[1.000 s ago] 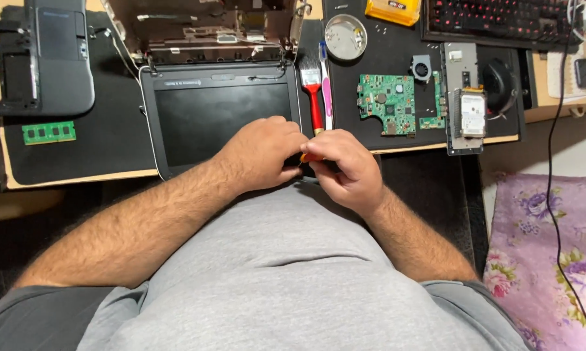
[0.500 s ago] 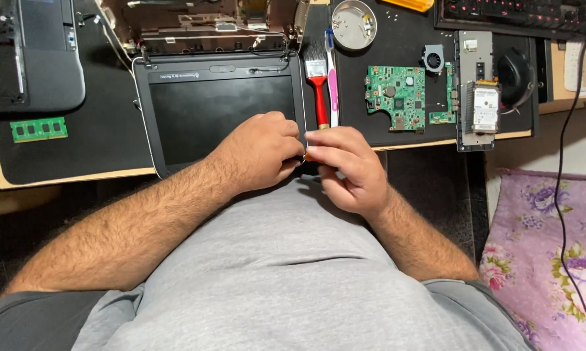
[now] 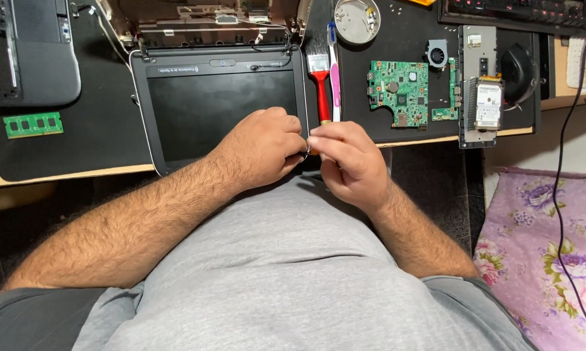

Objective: Disassembling the screen assembly of a laptop, including removing screws, prying the bezel, and disconnecting the display cable.

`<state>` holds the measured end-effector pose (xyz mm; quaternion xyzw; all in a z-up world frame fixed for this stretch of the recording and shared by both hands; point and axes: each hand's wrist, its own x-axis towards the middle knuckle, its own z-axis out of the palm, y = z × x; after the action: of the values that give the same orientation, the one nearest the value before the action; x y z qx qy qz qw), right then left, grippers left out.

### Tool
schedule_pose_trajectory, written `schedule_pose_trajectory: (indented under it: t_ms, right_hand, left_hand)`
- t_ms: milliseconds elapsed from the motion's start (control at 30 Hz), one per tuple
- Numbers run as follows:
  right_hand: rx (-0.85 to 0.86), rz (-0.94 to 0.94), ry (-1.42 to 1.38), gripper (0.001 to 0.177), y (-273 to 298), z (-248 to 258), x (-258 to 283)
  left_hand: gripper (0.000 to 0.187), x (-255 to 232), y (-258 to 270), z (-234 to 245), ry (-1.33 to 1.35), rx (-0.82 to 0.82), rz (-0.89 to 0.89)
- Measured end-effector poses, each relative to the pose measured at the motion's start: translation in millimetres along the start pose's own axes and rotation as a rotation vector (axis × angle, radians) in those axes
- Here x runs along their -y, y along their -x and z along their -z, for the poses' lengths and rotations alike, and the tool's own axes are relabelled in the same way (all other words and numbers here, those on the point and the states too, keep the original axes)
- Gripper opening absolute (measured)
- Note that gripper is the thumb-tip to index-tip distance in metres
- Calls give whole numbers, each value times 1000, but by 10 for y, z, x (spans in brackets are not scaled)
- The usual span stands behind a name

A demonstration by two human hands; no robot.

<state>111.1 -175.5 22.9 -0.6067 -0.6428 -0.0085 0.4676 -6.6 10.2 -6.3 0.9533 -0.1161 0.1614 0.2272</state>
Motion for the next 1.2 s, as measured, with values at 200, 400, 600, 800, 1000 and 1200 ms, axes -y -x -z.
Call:
schedule_pose_trajectory:
  t_ms: [200, 400, 600, 800, 1000, 1200]
  right_hand:
    - [16, -26, 42, 36, 74, -45, -5]
    - [4, -6, 37, 33, 42, -23, 74]
    - [-34, 5, -8, 34, 35, 1, 43]
    - [-51, -9, -22, 36, 11, 52, 36]
    - [-74, -48, -29, 33, 7, 95, 28]
    - [-119, -65, -51, 29, 34, 151, -25]
  left_hand:
    - [25, -8, 4, -38, -21, 2, 11]
    - [24, -2, 14, -80, -43, -15, -1]
    - [17, 4, 24, -152, -113, -14, -29]
    - [13, 11, 4, -233, -166, -17, -67]
    - [10, 18, -19, -328, -244, 9, -94]
    - [7, -132, -175, -73, -210, 105, 2]
